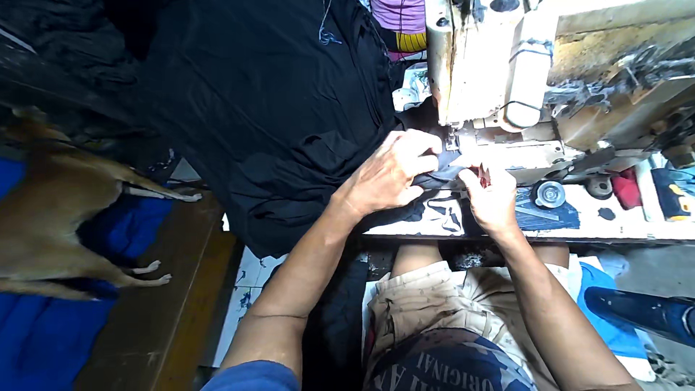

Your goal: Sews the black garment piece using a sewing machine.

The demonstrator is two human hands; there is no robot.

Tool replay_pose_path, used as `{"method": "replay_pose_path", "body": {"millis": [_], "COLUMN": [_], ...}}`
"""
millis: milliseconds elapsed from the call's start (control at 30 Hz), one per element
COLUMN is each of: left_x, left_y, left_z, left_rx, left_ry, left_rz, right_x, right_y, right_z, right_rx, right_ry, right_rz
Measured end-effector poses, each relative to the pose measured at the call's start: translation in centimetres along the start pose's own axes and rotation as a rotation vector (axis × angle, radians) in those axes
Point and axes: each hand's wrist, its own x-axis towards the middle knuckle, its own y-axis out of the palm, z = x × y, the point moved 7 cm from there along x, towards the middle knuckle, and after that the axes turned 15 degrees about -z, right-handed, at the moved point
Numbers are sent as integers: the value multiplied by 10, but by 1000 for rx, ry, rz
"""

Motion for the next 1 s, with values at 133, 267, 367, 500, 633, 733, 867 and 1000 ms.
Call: {"method": "replay_pose_path", "body": {"millis": [133,267,367,500,633,733,867,1000], "left_x": [-10,-6,-14,-31,-43,-46,-38,-30], "left_y": [-45,-69,-53,-9,25,40,29,20], "left_z": [22,-33,-74,-81,-78,-59,-51,-56], "left_rx": [196,-24,-261,-415,-30,163,202,229], "left_ry": [-152,-29,50,-16,12,-13,-41,-22], "left_rz": [51,-30,-55,-204,-418,-368,-239,-157], "right_x": [5,7,-13,-45,-55,-59,-61,-60], "right_y": [4,0,-11,-27,-38,-45,-47,-47], "right_z": [3,22,40,40,37,36,33,31], "right_rx": [-49,-145,-74,-56,-37,-21,11,33], "right_ry": [-38,-63,-62,-104,-72,-20,52,110], "right_rz": [99,349,508,451,320,244,190,135]}}
